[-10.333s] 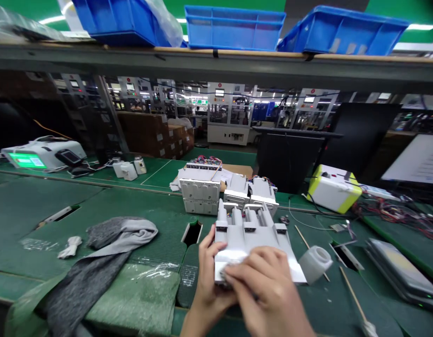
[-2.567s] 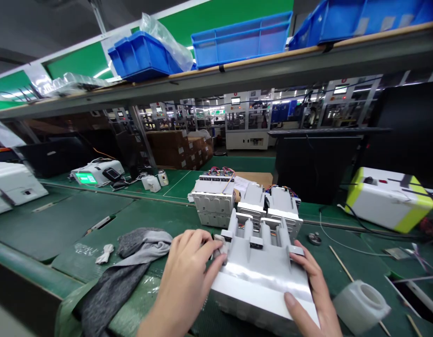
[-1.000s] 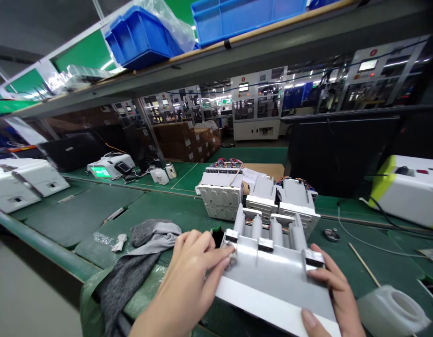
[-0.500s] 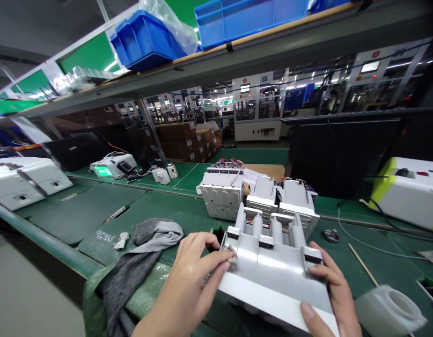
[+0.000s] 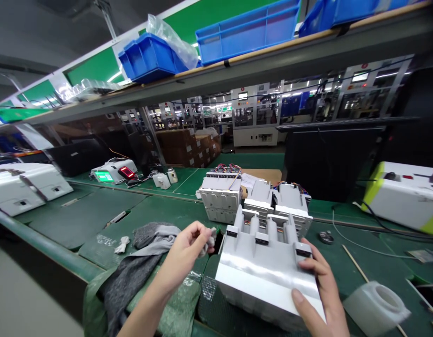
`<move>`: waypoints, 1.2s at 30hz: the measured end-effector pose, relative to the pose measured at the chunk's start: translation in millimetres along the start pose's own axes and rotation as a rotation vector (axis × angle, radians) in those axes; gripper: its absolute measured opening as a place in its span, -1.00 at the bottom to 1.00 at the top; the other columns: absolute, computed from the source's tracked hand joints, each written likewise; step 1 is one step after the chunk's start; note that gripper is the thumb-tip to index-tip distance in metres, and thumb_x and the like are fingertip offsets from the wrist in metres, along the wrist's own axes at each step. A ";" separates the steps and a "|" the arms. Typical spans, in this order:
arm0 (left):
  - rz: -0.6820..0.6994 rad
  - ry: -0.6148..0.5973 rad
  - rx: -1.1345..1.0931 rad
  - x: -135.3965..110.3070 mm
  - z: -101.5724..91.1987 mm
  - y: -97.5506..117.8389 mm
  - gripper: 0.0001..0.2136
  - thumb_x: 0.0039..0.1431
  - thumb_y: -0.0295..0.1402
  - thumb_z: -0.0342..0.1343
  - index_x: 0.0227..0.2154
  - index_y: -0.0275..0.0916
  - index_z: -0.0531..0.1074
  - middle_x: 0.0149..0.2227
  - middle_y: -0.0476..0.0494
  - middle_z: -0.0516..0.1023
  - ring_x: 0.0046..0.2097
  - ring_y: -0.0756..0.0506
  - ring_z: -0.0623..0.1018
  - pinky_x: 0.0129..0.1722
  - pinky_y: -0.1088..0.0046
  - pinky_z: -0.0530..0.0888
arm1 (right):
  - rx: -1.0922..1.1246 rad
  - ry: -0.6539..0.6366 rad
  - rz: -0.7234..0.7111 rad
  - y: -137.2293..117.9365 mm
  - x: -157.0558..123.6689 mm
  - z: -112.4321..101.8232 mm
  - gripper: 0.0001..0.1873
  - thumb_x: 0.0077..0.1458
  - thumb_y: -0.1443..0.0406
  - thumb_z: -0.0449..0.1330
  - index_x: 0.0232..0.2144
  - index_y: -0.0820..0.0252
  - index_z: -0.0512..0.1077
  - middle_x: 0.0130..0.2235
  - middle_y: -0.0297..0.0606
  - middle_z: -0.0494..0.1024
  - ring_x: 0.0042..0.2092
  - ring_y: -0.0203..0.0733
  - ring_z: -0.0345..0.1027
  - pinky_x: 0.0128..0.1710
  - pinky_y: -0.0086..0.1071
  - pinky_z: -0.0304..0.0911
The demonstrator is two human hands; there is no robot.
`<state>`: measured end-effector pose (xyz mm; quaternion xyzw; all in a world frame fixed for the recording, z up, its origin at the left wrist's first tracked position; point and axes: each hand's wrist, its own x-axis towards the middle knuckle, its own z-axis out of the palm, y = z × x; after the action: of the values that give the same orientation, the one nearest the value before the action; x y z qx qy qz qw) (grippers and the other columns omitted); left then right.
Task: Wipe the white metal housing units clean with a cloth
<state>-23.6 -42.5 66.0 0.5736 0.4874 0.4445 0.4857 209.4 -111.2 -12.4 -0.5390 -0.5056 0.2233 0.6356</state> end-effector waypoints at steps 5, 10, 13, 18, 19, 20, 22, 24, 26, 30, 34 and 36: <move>-0.102 -0.043 -0.071 1.4 -4.4 2.7 -0.56 0.04 0.06 0.21 -0.43 -0.21 0.23 -0.49 0.08 0.39 -0.49 0.07 0.43 -0.48 0.55 0.35 | 0.016 -0.007 0.017 0.2 -0.2 -0.6 -0.69 0.13 0.10 0.11 -0.11 0.08 0.26 0.34 -0.15 0.06 0.33 0.26 -0.09 0.16 -0.01 -0.01; -0.160 -0.118 -0.039 3.6 -12.1 8.0 -0.57 -0.09 -0.13 0.36 -0.26 -0.28 0.37 -0.43 -0.03 0.50 -0.42 0.02 0.49 -0.44 0.54 0.35 | 0.012 -0.018 -0.020 1.8 -0.1 -1.0 -0.69 0.15 0.11 0.09 -0.10 0.10 0.25 0.34 -0.11 0.04 0.33 0.25 -0.09 0.18 0.00 -0.03; -0.135 -0.142 0.041 4.1 -15.3 12.2 -0.63 -0.10 -0.21 0.33 -0.27 -0.32 0.44 -0.32 -0.16 0.55 -0.31 -0.05 0.54 -0.33 0.46 0.41 | 0.016 -0.010 -0.021 0.8 -0.2 -0.4 -0.68 0.14 0.11 0.10 -0.10 0.10 0.25 0.34 -0.12 0.05 0.33 0.24 -0.09 0.18 -0.01 -0.02; 0.044 0.042 0.301 0.3 -3.8 19.0 -0.82 0.03 -0.34 0.15 -0.27 -0.25 0.44 -0.36 -0.06 0.51 -0.29 -0.07 0.50 -0.26 0.40 0.39 | 0.042 0.000 0.008 -2.1 -0.2 0.6 -0.70 0.14 0.11 0.10 -0.12 0.09 0.26 0.34 -0.14 0.06 0.32 0.24 -0.08 0.17 -0.01 -0.01; 0.088 0.093 0.348 -1.5 1.6 20.3 -0.83 0.02 -0.39 0.14 -0.27 -0.22 0.43 -0.35 -0.03 0.50 -0.28 -0.07 0.48 -0.24 0.41 0.37 | 0.043 -0.003 0.009 -2.1 -0.2 0.6 -0.70 0.13 0.11 0.10 -0.12 0.09 0.26 0.34 -0.13 0.05 0.32 0.25 -0.08 0.17 0.00 -0.02; 0.137 0.126 0.401 -3.6 7.3 21.6 -0.84 0.01 -0.44 0.13 -0.29 -0.19 0.43 -0.35 -0.01 0.48 -0.27 -0.06 0.46 -0.23 0.42 0.35 | 0.042 -0.005 0.012 -1.8 -0.1 0.4 -0.69 0.13 0.11 0.11 -0.12 0.10 0.26 0.34 -0.11 0.05 0.32 0.26 -0.08 0.17 0.01 -0.02; 0.249 0.115 0.542 -8.6 18.0 23.9 -0.86 0.00 -0.51 0.08 -0.36 -0.18 0.44 -0.34 -0.01 0.46 -0.27 -0.06 0.45 -0.23 0.43 0.34 | 0.037 -0.006 0.011 -0.6 0.0 0.2 -0.68 0.13 0.11 0.11 -0.12 0.11 0.26 0.34 -0.09 0.04 0.32 0.27 -0.07 0.16 0.01 0.00; 0.348 0.016 0.702 -14.0 24.4 25.3 -0.83 0.07 -0.52 0.05 -0.32 -0.19 0.48 -0.29 -0.05 0.45 -0.27 -0.05 0.46 -0.24 0.44 0.37 | 0.035 -0.004 -0.005 1.0 0.1 0.2 -0.69 0.13 0.11 0.11 -0.12 0.11 0.26 0.34 -0.08 0.04 0.31 0.25 -0.05 0.15 -0.01 0.02; 0.402 -0.082 0.839 -18.8 25.0 24.8 -0.80 0.19 -0.44 0.03 -0.18 -0.18 0.50 -0.20 -0.09 0.44 -0.22 -0.06 0.48 -0.22 0.44 0.41 | 0.022 -0.001 -0.028 2.5 0.0 0.4 -0.69 0.14 0.11 0.10 -0.12 0.11 0.25 0.34 -0.08 0.06 0.31 0.23 -0.03 0.15 -0.04 0.03; 0.499 -0.077 1.011 -22.2 18.5 18.4 -0.77 0.32 -0.38 -0.02 -0.04 -0.17 0.46 -0.12 -0.14 0.44 -0.11 -0.12 0.45 -0.10 0.32 0.41 | 0.013 0.007 -0.051 4.0 -0.1 0.9 -0.72 0.14 0.14 0.11 -0.12 0.10 0.26 0.33 -0.11 0.08 0.31 0.19 0.00 0.15 -0.09 0.03; 0.519 -0.043 1.131 -16.9 19.0 17.2 -0.77 0.31 -0.40 0.01 -0.04 -0.15 0.48 -0.16 -0.15 0.42 -0.14 -0.16 0.39 -0.15 0.25 0.37 | 0.025 0.014 -0.031 2.6 0.0 1.1 -0.73 0.12 0.16 0.11 -0.13 0.07 0.26 0.33 -0.17 0.09 0.30 0.16 0.01 0.14 -0.13 0.04; 0.493 -0.041 1.144 -13.9 21.7 19.8 -0.79 0.30 -0.39 0.03 -0.09 -0.14 0.51 -0.21 -0.14 0.40 -0.17 -0.16 0.37 -0.19 0.26 0.35 | 0.024 0.015 -0.023 1.0 0.2 1.1 -0.74 0.12 0.16 0.12 -0.14 0.06 0.26 0.32 -0.20 0.10 0.29 0.14 0.02 0.15 -0.13 0.03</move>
<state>-1.5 -60.1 82.2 0.8470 0.4922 0.2008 -0.0061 208.8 -110.2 -13.3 -0.5273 -0.5044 0.2179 0.6481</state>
